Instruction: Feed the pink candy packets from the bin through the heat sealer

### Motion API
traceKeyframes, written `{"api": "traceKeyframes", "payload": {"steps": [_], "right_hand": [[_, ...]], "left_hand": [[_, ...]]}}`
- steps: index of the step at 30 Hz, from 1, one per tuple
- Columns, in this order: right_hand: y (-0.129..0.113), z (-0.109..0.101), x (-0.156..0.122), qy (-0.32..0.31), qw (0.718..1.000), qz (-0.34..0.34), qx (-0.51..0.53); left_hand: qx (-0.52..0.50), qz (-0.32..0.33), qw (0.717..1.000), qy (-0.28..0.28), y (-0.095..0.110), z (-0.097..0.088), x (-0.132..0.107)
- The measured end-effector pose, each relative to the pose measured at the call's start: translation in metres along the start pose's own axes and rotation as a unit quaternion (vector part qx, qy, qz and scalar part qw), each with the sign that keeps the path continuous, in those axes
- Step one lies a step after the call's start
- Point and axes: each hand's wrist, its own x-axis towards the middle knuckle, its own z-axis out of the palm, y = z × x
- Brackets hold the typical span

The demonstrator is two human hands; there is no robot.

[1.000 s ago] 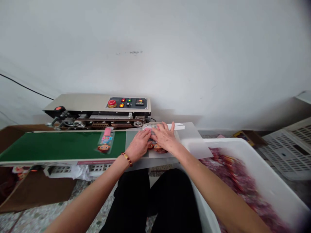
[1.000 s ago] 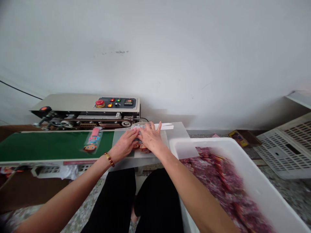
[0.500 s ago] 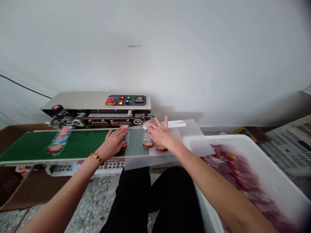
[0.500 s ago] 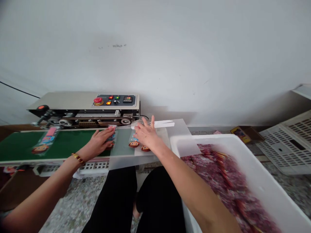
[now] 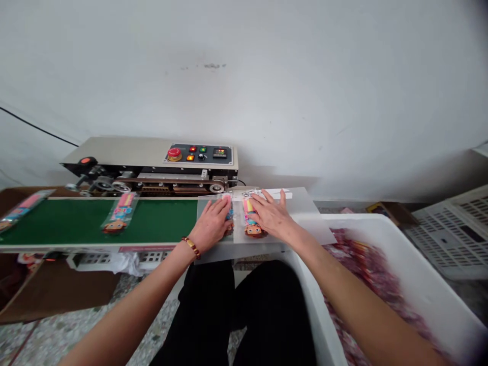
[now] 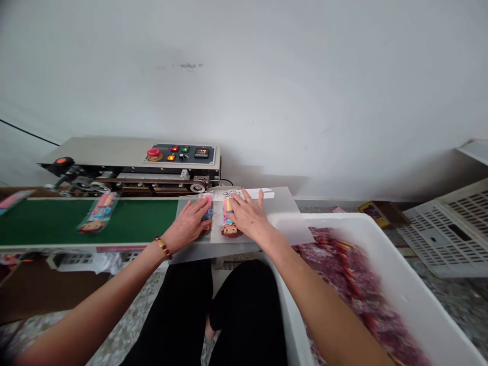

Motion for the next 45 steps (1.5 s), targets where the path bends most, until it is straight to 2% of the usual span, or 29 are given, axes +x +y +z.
{"api": "traceKeyframes", "payload": {"steps": [5, 8, 10, 14, 17, 19, 22, 25, 31, 33, 35, 37, 40, 42, 45], "right_hand": [[-0.004, 0.003, 0.007, 0.012, 1.0, -0.01, -0.004], [-0.012, 0.007, 0.018, 0.02, 0.999, -0.023, -0.008], [-0.019, 0.011, 0.028, 0.024, 0.999, -0.034, -0.008], [-0.029, 0.013, 0.04, 0.015, 0.999, -0.038, 0.011], [-0.026, 0.006, 0.029, 0.02, 1.0, -0.01, 0.017], [-0.018, 0.001, 0.014, 0.022, 1.0, 0.004, 0.005], [-0.006, -0.002, -0.006, 0.007, 1.0, 0.003, -0.01], [-0.002, 0.0, -0.013, 0.0, 1.0, 0.002, -0.021], [-0.021, 0.003, 0.008, -0.021, 1.0, -0.013, -0.009], [-0.029, 0.004, 0.017, -0.027, 0.999, -0.018, 0.007], [-0.034, 0.006, 0.024, -0.02, 0.999, -0.023, 0.014], [-0.036, 0.009, 0.027, -0.005, 0.999, -0.031, 0.013], [-0.031, 0.009, 0.023, 0.011, 0.999, -0.034, 0.009], [-0.022, 0.006, 0.014, 0.02, 1.0, -0.02, -0.001], [-0.003, 0.002, 0.0, 0.014, 1.0, 0.008, -0.018]], "left_hand": [[0.04, -0.04, 0.998, -0.001, -0.041, -0.025, -0.027], [0.086, -0.092, 0.992, 0.025, -0.054, -0.04, -0.035], [0.091, -0.099, 0.99, 0.045, -0.048, -0.044, -0.032], [0.01, -0.024, 0.999, 0.037, -0.009, -0.029, -0.009], [-0.038, 0.003, 0.999, 0.019, 0.013, -0.008, 0.007], [-0.042, 0.012, 0.999, 0.009, 0.014, 0.002, 0.011], [-0.03, 0.035, 0.999, -0.001, 0.001, 0.004, 0.008], [-0.016, 0.04, 0.999, -0.019, -0.02, -0.008, 0.0], [0.034, -0.021, 0.998, -0.051, -0.064, -0.05, -0.029], [0.069, -0.056, 0.995, -0.034, -0.07, -0.061, -0.034], [0.085, -0.071, 0.994, 0.001, -0.065, -0.063, -0.031], [0.07, -0.047, 0.996, 0.023, -0.048, -0.054, -0.02], [0.015, 0.029, 0.999, 0.0, -0.014, -0.028, 0.003], [-0.004, 0.055, 0.998, -0.022, 0.0, -0.013, 0.012], [-0.003, 0.044, 0.998, -0.036, -0.003, -0.007, 0.011]]}}
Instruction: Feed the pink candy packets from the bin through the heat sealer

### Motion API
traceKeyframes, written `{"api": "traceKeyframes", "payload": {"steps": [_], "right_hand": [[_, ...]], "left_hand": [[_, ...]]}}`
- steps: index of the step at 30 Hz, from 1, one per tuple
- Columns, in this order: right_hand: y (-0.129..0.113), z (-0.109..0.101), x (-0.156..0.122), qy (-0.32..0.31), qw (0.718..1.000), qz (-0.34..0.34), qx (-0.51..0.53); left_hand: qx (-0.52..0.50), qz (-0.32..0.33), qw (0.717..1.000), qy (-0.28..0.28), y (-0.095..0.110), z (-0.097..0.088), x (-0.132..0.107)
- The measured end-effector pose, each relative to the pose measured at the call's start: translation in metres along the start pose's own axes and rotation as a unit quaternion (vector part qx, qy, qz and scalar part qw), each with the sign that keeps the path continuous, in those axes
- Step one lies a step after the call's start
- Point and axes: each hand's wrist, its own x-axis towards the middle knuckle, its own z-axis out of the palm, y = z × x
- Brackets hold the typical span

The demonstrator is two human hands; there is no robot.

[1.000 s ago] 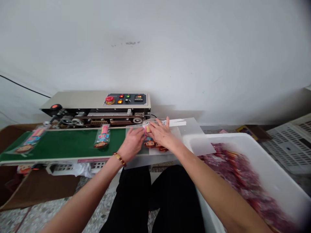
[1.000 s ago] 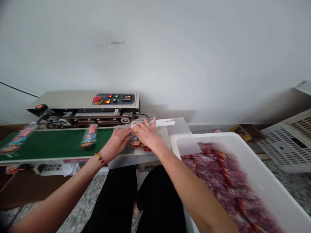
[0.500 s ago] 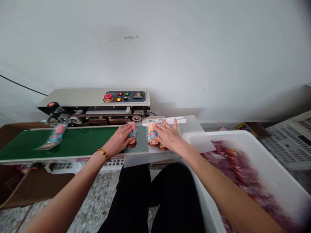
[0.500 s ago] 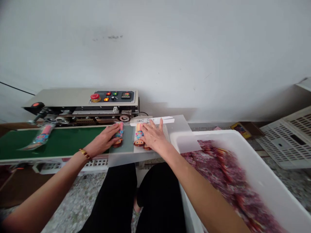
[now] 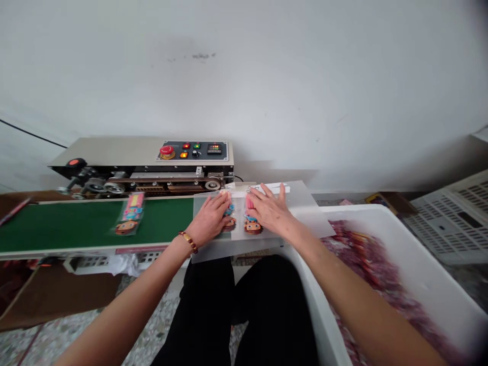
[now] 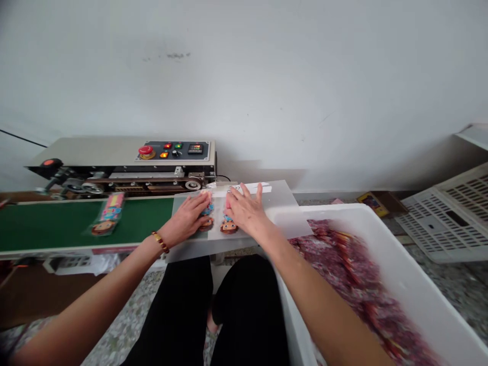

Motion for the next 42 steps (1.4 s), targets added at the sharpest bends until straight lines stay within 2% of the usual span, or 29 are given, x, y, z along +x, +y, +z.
{"api": "traceKeyframes", "payload": {"steps": [4, 6, 9, 11, 13, 17, 20, 23, 26, 30, 32, 34, 35, 39, 42], "right_hand": [[0.012, 0.005, -0.004, -0.027, 1.0, 0.009, 0.007], [0.007, 0.009, 0.001, -0.021, 1.0, 0.002, 0.016], [-0.009, 0.01, 0.015, -0.032, 0.999, -0.019, 0.039], [-0.022, 0.009, 0.024, -0.039, 0.998, -0.028, 0.05], [-0.031, 0.007, 0.031, -0.033, 0.997, -0.031, 0.056], [-0.03, 0.004, 0.027, -0.012, 0.998, -0.028, 0.054], [-0.014, 0.001, 0.011, -0.001, 1.0, -0.004, 0.023], [0.002, 0.0, -0.003, -0.016, 1.0, 0.01, 0.006], [0.008, 0.005, -0.006, -0.026, 1.0, 0.0, 0.016], [-0.005, 0.015, 0.006, -0.005, 0.999, -0.022, 0.035], [-0.015, 0.018, 0.015, -0.001, 0.999, -0.032, 0.043], [-0.026, 0.019, 0.022, -0.003, 0.998, -0.041, 0.052], [-0.03, 0.02, 0.025, -0.004, 0.997, -0.046, 0.056], [-0.035, 0.018, 0.026, -0.001, 0.996, -0.047, 0.076], [-0.022, 0.012, 0.013, -0.002, 0.997, -0.02, 0.07]], "left_hand": [[-0.017, -0.005, 1.0, 0.005, -0.038, -0.016, -0.028], [-0.012, -0.011, 1.0, -0.007, -0.06, -0.03, -0.044], [0.05, -0.072, 0.996, -0.002, -0.08, -0.047, -0.059], [0.085, -0.102, 0.991, 0.034, -0.077, -0.05, -0.056], [0.074, -0.081, 0.992, 0.059, -0.059, -0.044, -0.043], [0.001, 0.004, 0.999, 0.035, -0.012, -0.015, -0.01], [-0.002, 0.012, 1.0, 0.016, -0.001, 0.0, -0.001], [0.001, -0.001, 1.0, 0.01, -0.016, -0.001, -0.008], [-0.017, -0.008, 1.0, 0.004, -0.043, -0.016, -0.026], [-0.002, -0.046, 0.999, -0.01, -0.078, -0.045, -0.052], [0.05, -0.091, 0.994, 0.015, -0.082, -0.054, -0.059], [0.082, -0.113, 0.989, 0.055, -0.073, -0.055, -0.056], [0.075, -0.104, 0.99, 0.064, -0.062, -0.051, -0.051], [-0.014, -0.011, 0.999, 0.033, -0.009, -0.023, -0.017], [-0.023, 0.001, 1.0, 0.005, 0.012, -0.005, -0.002]]}}
